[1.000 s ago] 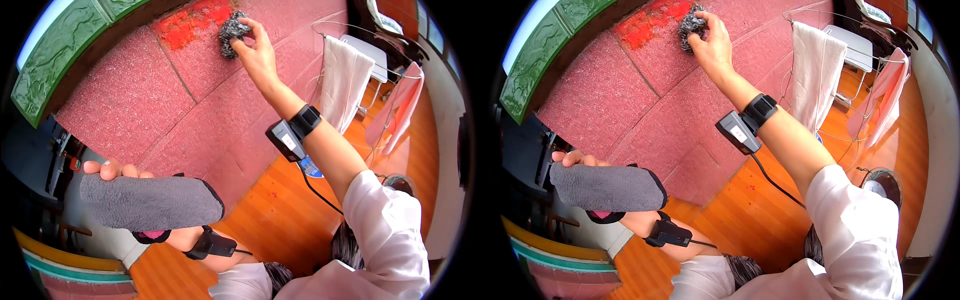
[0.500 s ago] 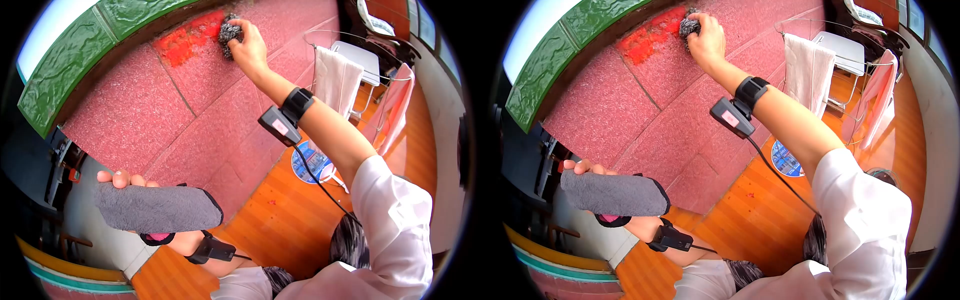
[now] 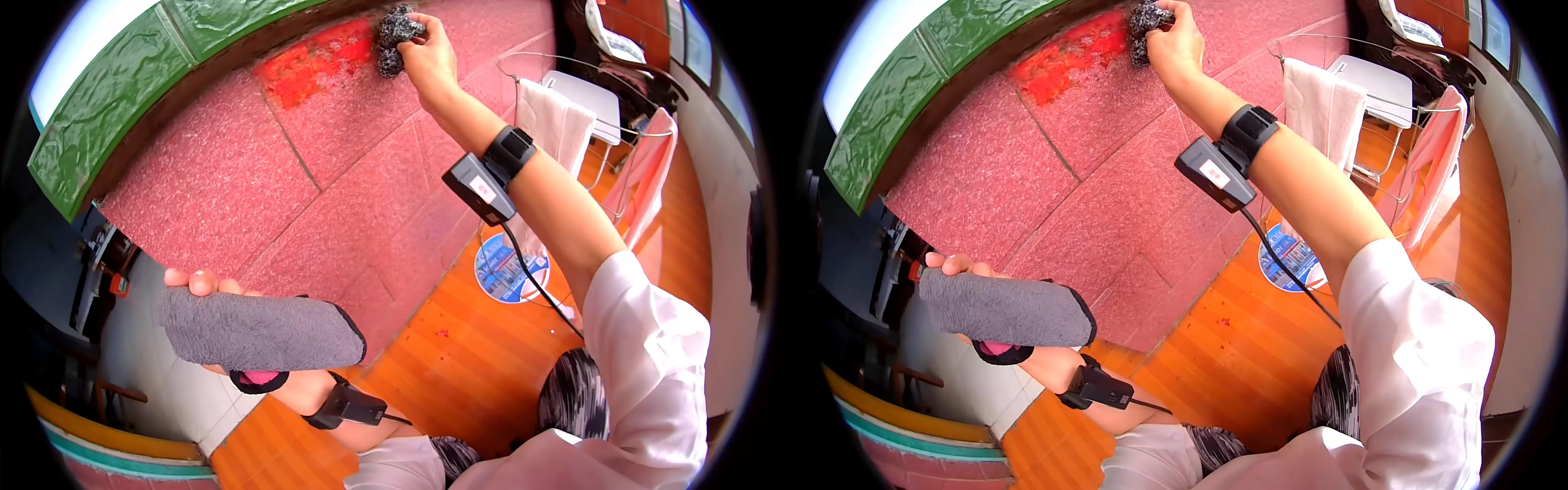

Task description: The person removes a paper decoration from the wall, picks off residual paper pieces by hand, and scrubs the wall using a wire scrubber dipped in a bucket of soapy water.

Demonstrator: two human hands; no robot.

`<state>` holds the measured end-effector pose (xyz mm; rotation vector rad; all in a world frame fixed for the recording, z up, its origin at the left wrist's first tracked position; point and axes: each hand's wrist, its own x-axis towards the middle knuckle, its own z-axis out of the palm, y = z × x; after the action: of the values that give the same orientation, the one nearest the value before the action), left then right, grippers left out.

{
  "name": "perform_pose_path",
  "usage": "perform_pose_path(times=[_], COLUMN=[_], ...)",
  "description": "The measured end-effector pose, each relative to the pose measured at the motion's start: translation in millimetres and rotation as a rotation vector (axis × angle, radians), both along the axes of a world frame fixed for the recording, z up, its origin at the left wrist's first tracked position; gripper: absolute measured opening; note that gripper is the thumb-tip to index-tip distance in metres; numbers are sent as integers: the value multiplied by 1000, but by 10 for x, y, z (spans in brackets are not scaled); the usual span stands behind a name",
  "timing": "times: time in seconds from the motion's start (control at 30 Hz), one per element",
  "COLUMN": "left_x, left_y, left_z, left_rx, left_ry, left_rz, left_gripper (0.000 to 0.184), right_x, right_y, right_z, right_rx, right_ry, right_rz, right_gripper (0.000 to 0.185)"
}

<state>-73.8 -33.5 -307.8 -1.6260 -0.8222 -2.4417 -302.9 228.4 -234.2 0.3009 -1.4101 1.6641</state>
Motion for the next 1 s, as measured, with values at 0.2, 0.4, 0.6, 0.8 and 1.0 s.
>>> perform_pose_path(times=[0.2,0.4,0.6,0.8,1.0], left_x=[-11,-9,12,41,44], left_y=[56,43,-73,6,-73], left_z=[6,-4,-127,13,-27], left_rx=[-2,64,115,77,65], left_ry=[47,33,-35,9,40], left_rz=[17,46,295,24,109], left_gripper=[41,41,41,41,41], right_x=[424,370,362,516,347], right_y=[-260,-344,-323,-674,-256], right_z=[-10,153,114,53,160], right_rx=[266,149,41,257,4], right_ry=[-29,-70,93,48,-74], right_rz=[133,-134,64,-211,-64], right_gripper=[40,37,37,38,42])
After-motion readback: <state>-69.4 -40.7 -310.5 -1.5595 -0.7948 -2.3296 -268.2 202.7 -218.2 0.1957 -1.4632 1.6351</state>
